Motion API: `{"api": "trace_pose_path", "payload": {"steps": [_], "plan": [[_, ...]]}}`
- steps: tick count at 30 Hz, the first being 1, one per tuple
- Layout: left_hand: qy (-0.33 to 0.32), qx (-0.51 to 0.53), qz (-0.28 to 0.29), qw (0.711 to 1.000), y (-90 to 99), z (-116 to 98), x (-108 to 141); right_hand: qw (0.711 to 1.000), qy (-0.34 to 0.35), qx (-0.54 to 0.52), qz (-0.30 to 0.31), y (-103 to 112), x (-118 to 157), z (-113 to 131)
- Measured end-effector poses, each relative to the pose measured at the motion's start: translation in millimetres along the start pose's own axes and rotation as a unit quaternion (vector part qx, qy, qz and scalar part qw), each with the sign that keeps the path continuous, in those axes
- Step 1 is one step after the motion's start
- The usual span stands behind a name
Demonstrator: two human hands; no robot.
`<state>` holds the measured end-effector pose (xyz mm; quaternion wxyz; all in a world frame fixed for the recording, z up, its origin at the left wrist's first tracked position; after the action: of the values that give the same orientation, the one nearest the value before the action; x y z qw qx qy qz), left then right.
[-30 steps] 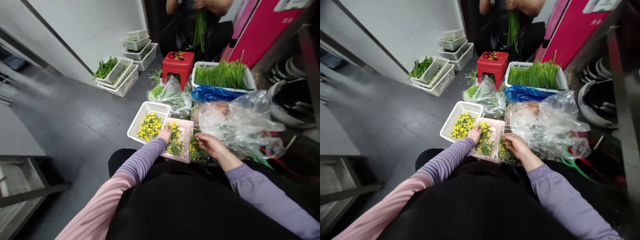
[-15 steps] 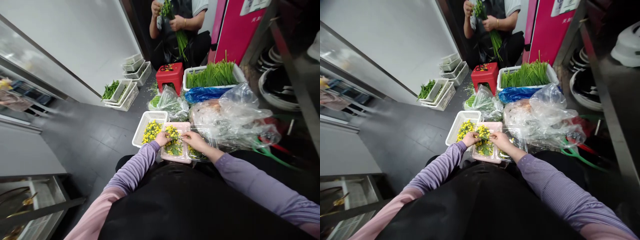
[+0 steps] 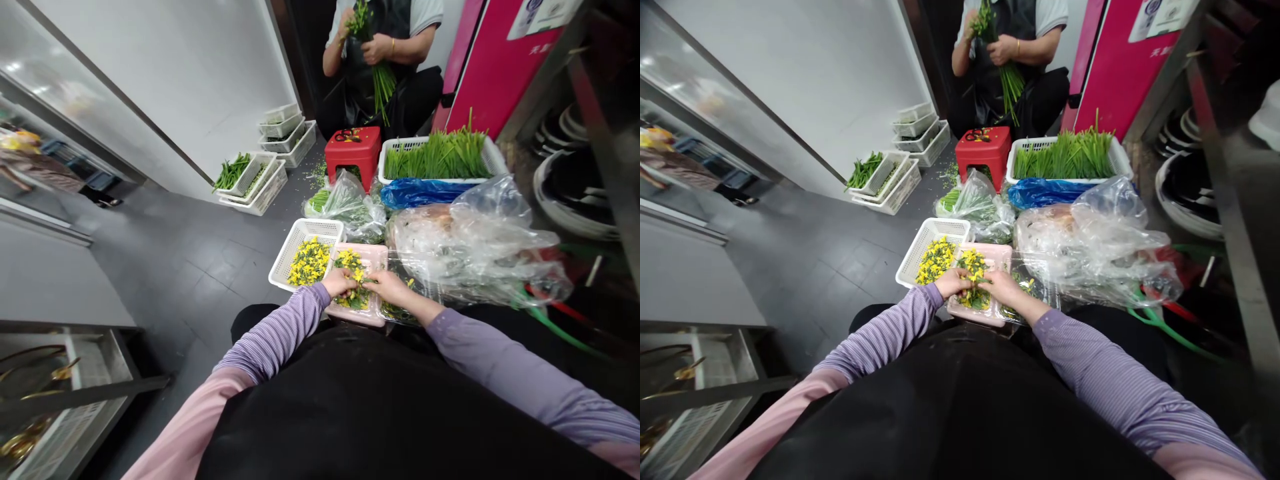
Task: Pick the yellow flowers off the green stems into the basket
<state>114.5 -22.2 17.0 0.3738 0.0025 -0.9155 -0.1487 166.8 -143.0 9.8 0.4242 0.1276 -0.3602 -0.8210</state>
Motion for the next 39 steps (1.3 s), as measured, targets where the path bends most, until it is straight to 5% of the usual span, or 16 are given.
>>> {"api": "trace_pose_path", "payload": {"steps": [6,14,17,22,26,29,33,39], "plan": [[0.008,-0.053,0.08,0.995,-12.6,-1.4,-3.0,0.998,0.032,0.052,0.032,-4.3,0.4,-0.5],[-0.012,0.113,0.1,0.988,-12.2,6.1,-10.3,0.987,-0.021,-0.148,0.052,-1.6,2.8,-3.4],[-0.006,0.14,0.097,0.985,-9.5,13.0,-10.5,0.955,-0.098,-0.28,0.021,-4.1,3.0,-14.1],[0.002,0.234,0.064,0.97,-3.2,14.0,-4.9,0.855,-0.193,-0.479,-0.039,-4.7,4.0,-22.2],[0.039,0.412,-0.017,0.91,-1.1,14.7,0.2,0.792,-0.204,-0.572,-0.062,1.3,6.0,-12.3],[0.058,0.469,-0.014,0.881,-19.0,13.7,5.8,0.785,-0.186,-0.588,-0.062,-0.2,7.2,-2.1],[0.011,0.437,0.049,0.898,-49.4,3.3,14.6,0.782,-0.151,-0.602,-0.061,-11.2,7.9,5.9],[-0.069,0.338,-0.007,0.939,-44.1,-8.1,23.2,0.76,-0.123,-0.636,-0.059,-22.4,8.0,7.1]]}}
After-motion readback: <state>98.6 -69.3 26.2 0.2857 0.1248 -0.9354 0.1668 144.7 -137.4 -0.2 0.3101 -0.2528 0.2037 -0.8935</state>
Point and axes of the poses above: each hand's wrist, its own x-axis away from the middle knuckle, its own y-axis out of the back of the hand, z = x × y, the point moved 5 cm from there along -x, towards the middle knuckle, and after that the axes turned 6 degrees about y, right-handed, at the moved point
